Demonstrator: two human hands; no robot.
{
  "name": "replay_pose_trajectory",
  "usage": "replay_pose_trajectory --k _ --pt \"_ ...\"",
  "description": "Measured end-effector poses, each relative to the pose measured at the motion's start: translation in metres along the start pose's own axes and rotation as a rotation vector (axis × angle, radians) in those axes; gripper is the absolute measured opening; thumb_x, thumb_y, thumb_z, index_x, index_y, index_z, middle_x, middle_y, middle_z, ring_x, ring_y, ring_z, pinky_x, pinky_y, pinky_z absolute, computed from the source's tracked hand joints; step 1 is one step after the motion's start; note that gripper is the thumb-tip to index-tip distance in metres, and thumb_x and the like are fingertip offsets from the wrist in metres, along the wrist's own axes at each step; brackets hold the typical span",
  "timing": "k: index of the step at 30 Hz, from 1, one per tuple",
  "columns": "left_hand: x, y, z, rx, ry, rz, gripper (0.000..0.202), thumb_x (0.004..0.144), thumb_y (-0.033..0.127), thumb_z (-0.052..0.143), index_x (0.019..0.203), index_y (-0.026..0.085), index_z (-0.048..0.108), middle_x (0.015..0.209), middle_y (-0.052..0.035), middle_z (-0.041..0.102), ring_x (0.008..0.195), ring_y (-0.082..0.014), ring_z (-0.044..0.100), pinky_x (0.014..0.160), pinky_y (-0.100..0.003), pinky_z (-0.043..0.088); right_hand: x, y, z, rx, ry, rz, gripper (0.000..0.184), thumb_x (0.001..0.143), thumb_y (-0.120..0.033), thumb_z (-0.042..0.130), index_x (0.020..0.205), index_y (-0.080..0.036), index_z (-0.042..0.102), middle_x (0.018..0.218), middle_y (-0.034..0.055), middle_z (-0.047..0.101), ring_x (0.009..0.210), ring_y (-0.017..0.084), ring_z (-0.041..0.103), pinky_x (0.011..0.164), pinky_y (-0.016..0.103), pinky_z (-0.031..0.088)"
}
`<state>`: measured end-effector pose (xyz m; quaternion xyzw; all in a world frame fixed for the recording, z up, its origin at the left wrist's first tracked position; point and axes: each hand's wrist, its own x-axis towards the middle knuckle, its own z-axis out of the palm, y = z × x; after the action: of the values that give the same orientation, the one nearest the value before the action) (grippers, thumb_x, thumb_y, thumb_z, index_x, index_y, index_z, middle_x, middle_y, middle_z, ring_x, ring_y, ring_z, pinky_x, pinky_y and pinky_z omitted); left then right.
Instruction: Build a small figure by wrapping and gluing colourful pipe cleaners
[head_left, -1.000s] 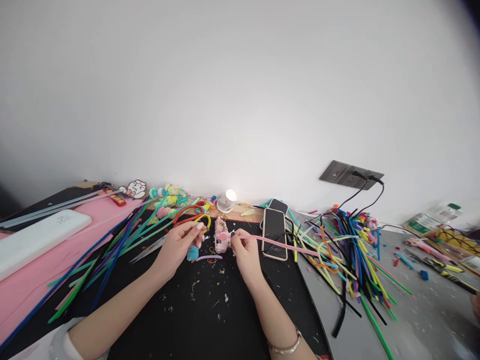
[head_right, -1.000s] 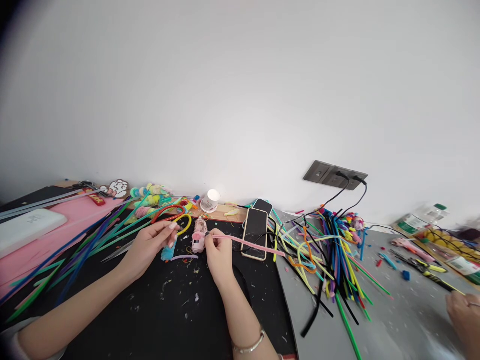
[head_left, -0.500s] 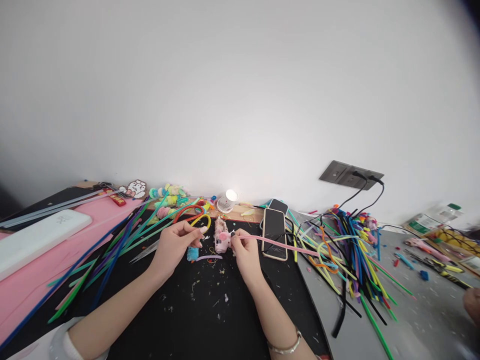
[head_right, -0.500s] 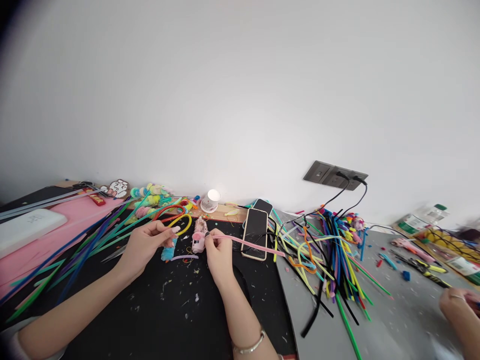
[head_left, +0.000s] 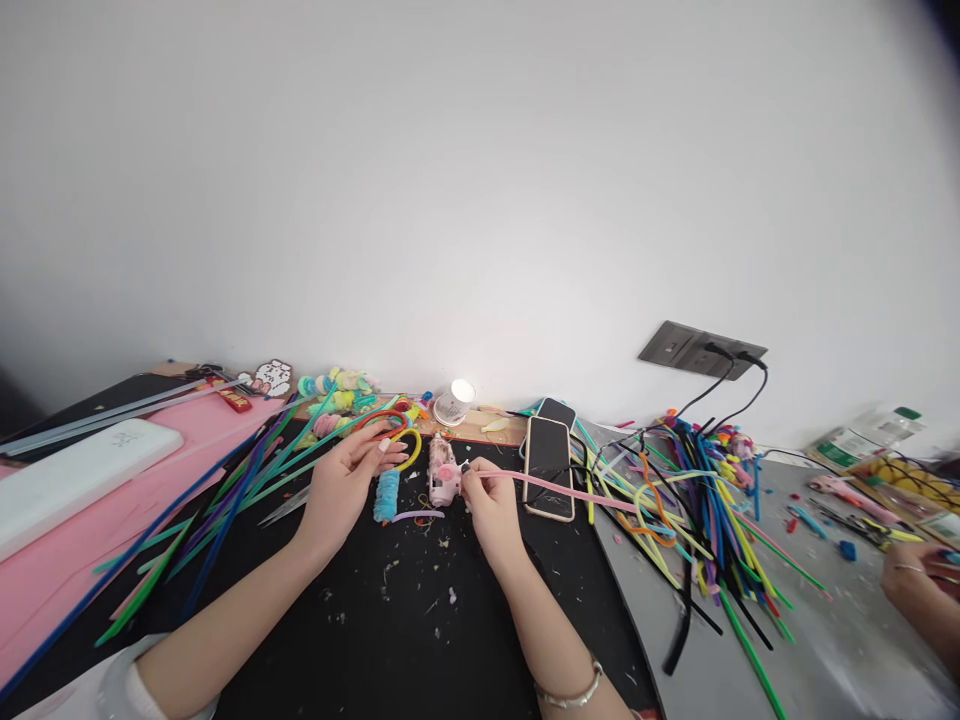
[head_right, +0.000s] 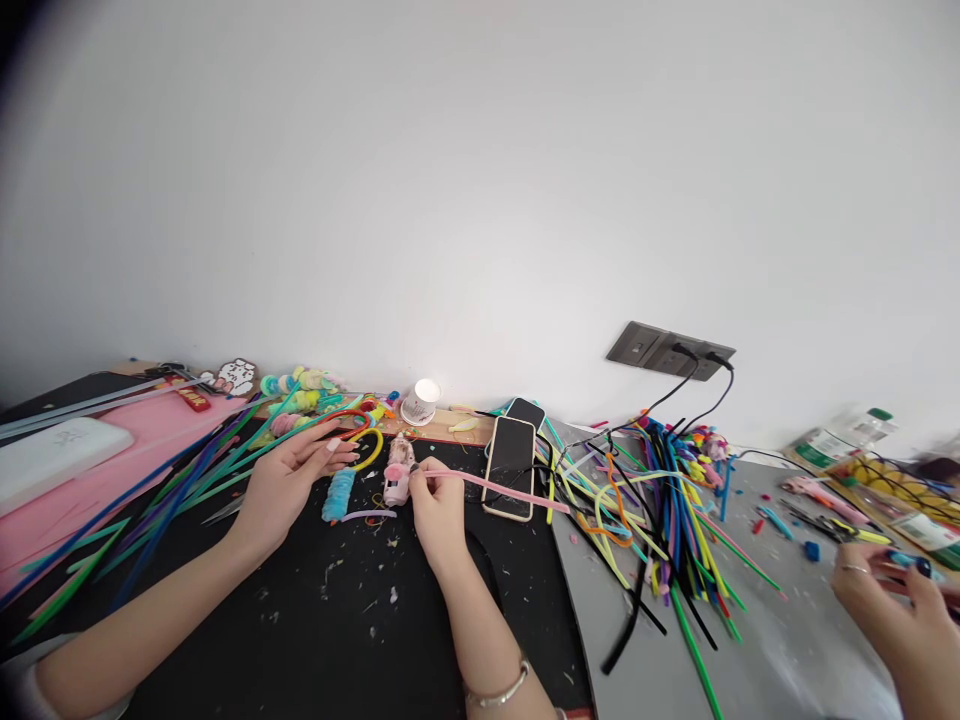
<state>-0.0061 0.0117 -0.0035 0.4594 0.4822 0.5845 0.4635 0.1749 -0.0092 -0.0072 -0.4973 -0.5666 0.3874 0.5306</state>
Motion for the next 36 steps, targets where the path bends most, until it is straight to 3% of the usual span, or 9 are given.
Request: replay_pose_trajectory --k 4,8,10,13,16,22,31,36 --pt "-0.004 0.005 -0.002 0.051 0.004 0.042 0.039 0.083 0.037 0.053 0.116 0.017 0.055 0.050 0.0070 0.054 0.046 -0.0134 0.053 0.050 -0.024 0.045 0.001 0.000 0.000 -0.010 0.003 -0.005 0.026 0.080 -0.027 0.047 0.057 -0.021 0.039 0.052 -0.0064 0.035 0.048 0.010 0.029 0.047 0.023 0.021" --pt "-0.005 0.004 -0.002 0.125 0.049 0.061 0.028 0.083 0.035 0.051 0.105 0.018 0.056 0.043 0.0110 0.036 0.039 -0.0107 0.039 0.042 -0.020 0.031 0.000 -0.002 -0.001 -0.016 0.000 0.001 0.026 0.080 -0.028 0.047 0.056 -0.021 0.039 0.052 -0.0062 0.035 0.048 0.010 0.029 0.048 0.023 0.022" --pt "-0.003 0.002 -0.002 0.148 0.055 0.074 0.034 0.080 0.036 0.056 0.110 0.018 0.054 0.050 0.0095 0.044 0.042 -0.0106 0.043 0.044 -0.021 0.035 0.000 -0.002 -0.001 -0.019 0.004 0.001 0.026 0.080 -0.029 0.047 0.056 -0.021 0.039 0.052 -0.0063 0.035 0.048 0.010 0.029 0.048 0.023 0.021" --pt "-0.001 0.001 -0.001 0.181 0.080 0.088 0.051 0.074 0.037 0.063 0.121 0.020 0.051 0.081 0.0016 0.061 0.052 -0.0102 0.053 0.051 -0.022 0.044 0.000 -0.002 -0.001 -0.015 0.002 0.002 0.026 0.080 -0.029 0.047 0.057 -0.021 0.039 0.052 -0.0063 0.034 0.048 0.010 0.029 0.047 0.023 0.021" --pt "0.001 -0.001 -0.003 0.202 0.067 0.091 0.047 0.075 0.041 0.061 0.119 0.022 0.055 0.104 -0.0045 0.062 0.060 -0.0116 0.057 0.055 -0.023 0.046 0.000 -0.001 0.000 -0.008 -0.004 0.002 0.026 0.080 -0.028 0.047 0.057 -0.021 0.039 0.052 -0.0062 0.034 0.049 0.010 0.029 0.048 0.023 0.021" --pt "-0.003 -0.001 -0.002 0.257 -0.086 0.091 0.030 0.082 0.042 0.055 0.101 0.021 0.064 0.077 -0.0008 0.064 0.064 -0.0157 0.057 0.063 -0.025 0.047 0.000 -0.002 0.000 -0.012 -0.009 -0.006 0.026 0.080 -0.028 0.046 0.056 -0.021 0.039 0.052 -0.0062 0.035 0.048 0.010 0.029 0.047 0.023 0.022" --pt "-0.013 0.005 0.007 0.262 -0.429 0.127 0.027 0.080 0.032 0.059 0.104 0.022 0.066 0.093 -0.0051 0.069 0.086 -0.0208 0.065 0.076 -0.030 0.052 0.000 -0.001 0.002 -0.026 -0.052 -0.005 0.027 0.079 -0.030 0.048 0.056 -0.021 0.039 0.051 -0.0062 0.035 0.048 0.010 0.029 0.047 0.022 0.022" --pt "-0.015 0.007 0.009 0.277 -0.484 0.149 0.022 0.081 0.033 0.058 0.096 0.021 0.069 0.094 -0.0065 0.071 0.089 -0.0223 0.066 0.080 -0.032 0.053 -0.001 -0.002 0.002 -0.053 -0.080 -0.005 0.026 0.079 -0.031 0.049 0.056 -0.021 0.042 0.052 -0.0056 0.036 0.049 0.011 0.031 0.048 0.023 0.023"
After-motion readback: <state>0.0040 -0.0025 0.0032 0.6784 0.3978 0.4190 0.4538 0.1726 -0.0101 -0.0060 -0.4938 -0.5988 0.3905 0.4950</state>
